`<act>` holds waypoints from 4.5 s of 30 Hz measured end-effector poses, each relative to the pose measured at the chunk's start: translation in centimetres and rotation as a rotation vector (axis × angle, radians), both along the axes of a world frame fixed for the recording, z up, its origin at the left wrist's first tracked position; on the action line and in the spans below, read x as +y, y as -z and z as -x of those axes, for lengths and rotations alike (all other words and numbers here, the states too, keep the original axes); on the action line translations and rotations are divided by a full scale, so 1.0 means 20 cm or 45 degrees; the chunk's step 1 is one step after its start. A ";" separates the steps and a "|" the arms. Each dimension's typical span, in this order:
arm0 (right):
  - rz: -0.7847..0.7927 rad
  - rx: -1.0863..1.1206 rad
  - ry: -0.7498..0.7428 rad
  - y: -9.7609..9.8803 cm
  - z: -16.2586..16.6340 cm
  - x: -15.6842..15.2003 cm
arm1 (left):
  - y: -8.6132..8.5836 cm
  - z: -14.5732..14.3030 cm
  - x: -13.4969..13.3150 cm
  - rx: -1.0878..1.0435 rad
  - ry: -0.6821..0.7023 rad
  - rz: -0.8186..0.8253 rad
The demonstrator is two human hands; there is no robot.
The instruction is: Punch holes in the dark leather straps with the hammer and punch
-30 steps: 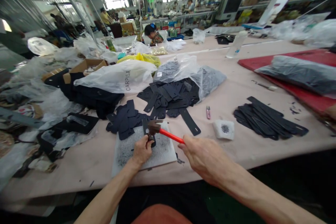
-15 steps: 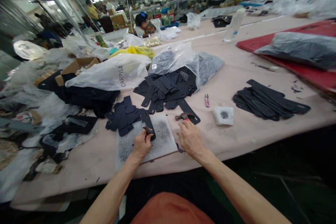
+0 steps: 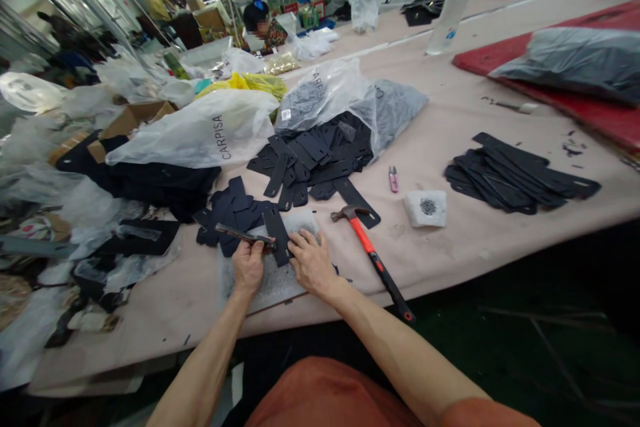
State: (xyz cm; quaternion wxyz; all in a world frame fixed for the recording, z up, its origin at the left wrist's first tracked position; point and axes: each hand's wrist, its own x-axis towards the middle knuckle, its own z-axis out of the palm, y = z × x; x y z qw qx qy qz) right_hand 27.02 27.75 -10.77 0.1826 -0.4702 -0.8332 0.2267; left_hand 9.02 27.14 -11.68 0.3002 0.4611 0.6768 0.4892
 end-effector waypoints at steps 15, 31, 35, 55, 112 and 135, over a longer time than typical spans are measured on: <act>0.132 -0.081 0.192 -0.08 0.31 0.37 | 0.03 0.05 -0.06 0.323 0.052 -0.131; 0.255 -0.161 0.211 -0.06 0.43 0.62 | 0.08 0.06 -0.09 0.125 -0.253 -0.059; 0.145 -0.115 0.280 -0.27 0.35 0.90 | 0.07 0.06 -0.09 0.147 -0.256 -0.047; -0.409 -0.441 -1.229 -0.18 1.19 0.80 | 0.05 0.03 -0.08 0.116 -0.204 -0.017; 0.406 -0.037 0.134 -0.10 0.02 0.09 | 0.05 0.05 -0.06 0.195 -0.227 0.048; -0.186 -0.453 -0.740 -0.19 0.00 0.24 | 0.07 0.05 -0.07 0.064 -0.266 0.034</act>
